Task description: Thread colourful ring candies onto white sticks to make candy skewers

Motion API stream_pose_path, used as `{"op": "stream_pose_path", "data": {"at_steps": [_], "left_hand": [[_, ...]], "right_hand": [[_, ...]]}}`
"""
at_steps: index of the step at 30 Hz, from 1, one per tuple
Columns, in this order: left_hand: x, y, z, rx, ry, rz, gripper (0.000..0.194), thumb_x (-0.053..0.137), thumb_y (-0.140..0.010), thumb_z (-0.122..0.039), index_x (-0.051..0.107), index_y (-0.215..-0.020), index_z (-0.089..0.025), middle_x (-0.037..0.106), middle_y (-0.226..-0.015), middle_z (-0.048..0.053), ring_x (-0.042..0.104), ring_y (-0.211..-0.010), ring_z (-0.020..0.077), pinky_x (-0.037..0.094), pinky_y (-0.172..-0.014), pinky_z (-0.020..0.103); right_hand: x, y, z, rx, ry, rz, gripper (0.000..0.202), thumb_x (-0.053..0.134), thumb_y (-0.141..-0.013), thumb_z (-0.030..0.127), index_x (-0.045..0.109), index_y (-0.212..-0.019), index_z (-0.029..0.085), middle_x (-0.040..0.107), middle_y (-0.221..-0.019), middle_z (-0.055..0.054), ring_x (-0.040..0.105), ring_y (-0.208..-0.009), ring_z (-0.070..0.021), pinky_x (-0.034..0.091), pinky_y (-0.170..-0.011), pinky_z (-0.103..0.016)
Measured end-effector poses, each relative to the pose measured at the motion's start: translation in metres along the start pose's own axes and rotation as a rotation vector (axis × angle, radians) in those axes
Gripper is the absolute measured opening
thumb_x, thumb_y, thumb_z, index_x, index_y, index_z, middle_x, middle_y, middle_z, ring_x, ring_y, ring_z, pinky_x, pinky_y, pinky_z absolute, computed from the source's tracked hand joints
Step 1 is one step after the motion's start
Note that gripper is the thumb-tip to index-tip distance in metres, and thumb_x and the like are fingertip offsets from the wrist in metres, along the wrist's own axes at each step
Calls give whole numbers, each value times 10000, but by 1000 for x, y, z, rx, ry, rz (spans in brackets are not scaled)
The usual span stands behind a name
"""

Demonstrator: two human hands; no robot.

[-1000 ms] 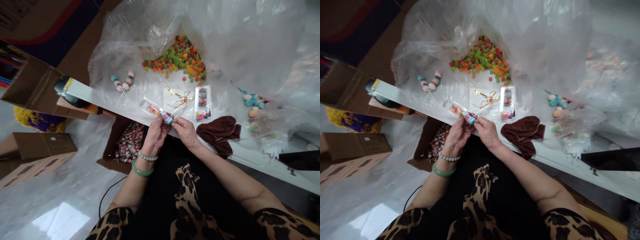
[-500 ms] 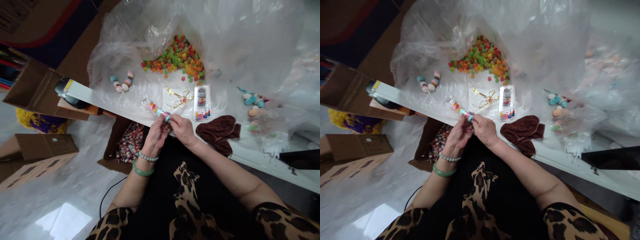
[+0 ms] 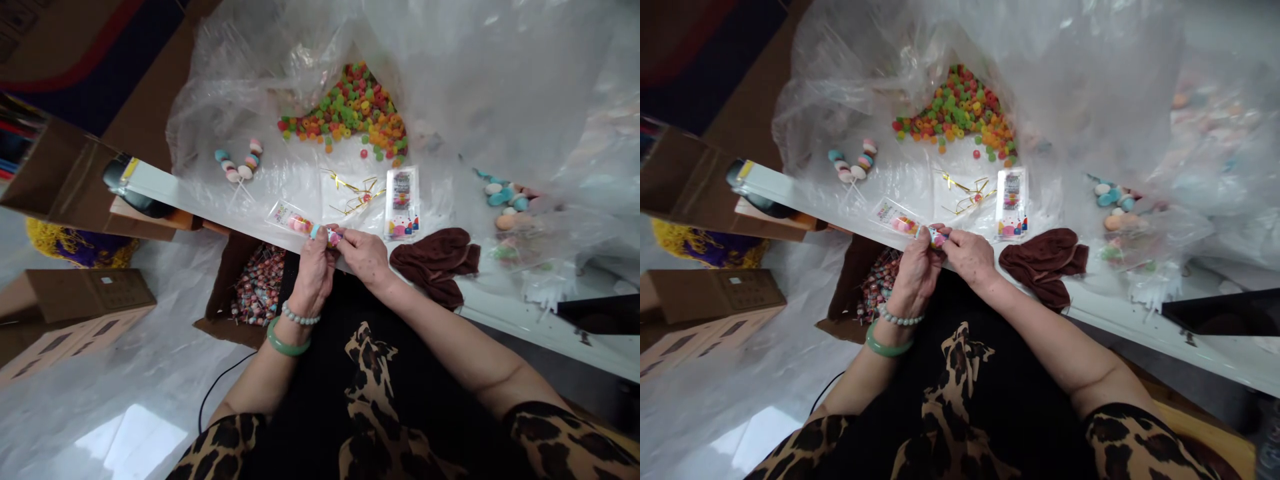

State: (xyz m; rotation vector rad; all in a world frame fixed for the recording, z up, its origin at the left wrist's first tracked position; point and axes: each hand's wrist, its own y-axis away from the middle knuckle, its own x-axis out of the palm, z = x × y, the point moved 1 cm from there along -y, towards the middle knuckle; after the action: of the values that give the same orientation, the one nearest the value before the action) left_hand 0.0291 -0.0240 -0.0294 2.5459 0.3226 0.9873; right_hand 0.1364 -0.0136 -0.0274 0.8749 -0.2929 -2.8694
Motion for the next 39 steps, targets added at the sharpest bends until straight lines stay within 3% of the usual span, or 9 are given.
{"op": "stream_pose_path", "data": {"at_steps": [4,11,16,20,23,29,32,35,39], "left_hand": [[1,-2,3,4,5,5,241,693,-816,-357,679,-845,-118,695,-814,38,655,-780,101,500,-812,211],[-6,-6,-15,-108,2,-54,359,684,-793,-487,631,-888,-146,698,-828,63,685,-854,181,517,-823,312],[1,1,-4,22,-73,-30,312,777,-715,-390,647,-808,-122,650,-736,5,613,-694,90,478,-694,200],[-5,3,-5,-62,-129,-15,339,821,-643,-369,644,-771,-110,638,-705,-2,572,-599,74,462,-582,194],[-13,3,-12,-45,-276,-68,329,849,-589,-318,643,-727,-101,638,-650,3,578,-549,86,463,-533,198],[-6,2,-10,-227,-182,13,276,821,-651,-288,631,-749,-113,487,-459,-61,451,-383,49,332,-385,156],[-2,2,-9,-317,-55,27,257,791,-707,-264,583,-658,-121,430,-456,-73,404,-381,23,341,-399,144],[-3,3,-10,-350,-11,-14,223,784,-721,-291,655,-785,-121,505,-537,-51,476,-455,40,388,-443,152],[-6,4,-13,-253,-6,-107,245,815,-669,-292,657,-717,-111,568,-603,-26,528,-544,53,433,-524,162]], "right_hand": [[-4,4,2,-65,11,-63,279,520,-875,440,723,-816,258,713,-806,-9,593,-748,-179,367,-628,-259],[-8,14,-3,-127,-128,133,162,529,-805,244,650,-703,210,580,-620,35,519,-629,-133,367,-618,-237],[8,9,7,-130,-253,11,173,507,-824,283,632,-727,211,584,-676,23,524,-654,-137,391,-646,-243],[4,12,1,-111,-401,85,184,519,-819,312,639,-744,195,604,-678,25,546,-662,-136,418,-661,-244],[-6,17,-7,-175,-295,156,148,533,-790,256,668,-776,199,651,-756,12,592,-764,-155,434,-748,-264],[-7,14,-4,-194,-60,-32,414,494,-813,160,562,-1219,213,616,-735,22,572,-676,-156,446,-713,-273],[-3,15,0,-419,90,-57,283,430,-882,140,618,-1083,206,635,-861,-35,579,-791,-170,442,-750,-270],[-1,22,-1,-572,314,-89,251,391,-933,147,638,-898,183,605,-832,-68,548,-771,-183,419,-704,-270],[0,33,-1,-671,457,-104,308,341,-969,157,640,-895,173,594,-783,-79,533,-752,-198,399,-701,-296]]}}
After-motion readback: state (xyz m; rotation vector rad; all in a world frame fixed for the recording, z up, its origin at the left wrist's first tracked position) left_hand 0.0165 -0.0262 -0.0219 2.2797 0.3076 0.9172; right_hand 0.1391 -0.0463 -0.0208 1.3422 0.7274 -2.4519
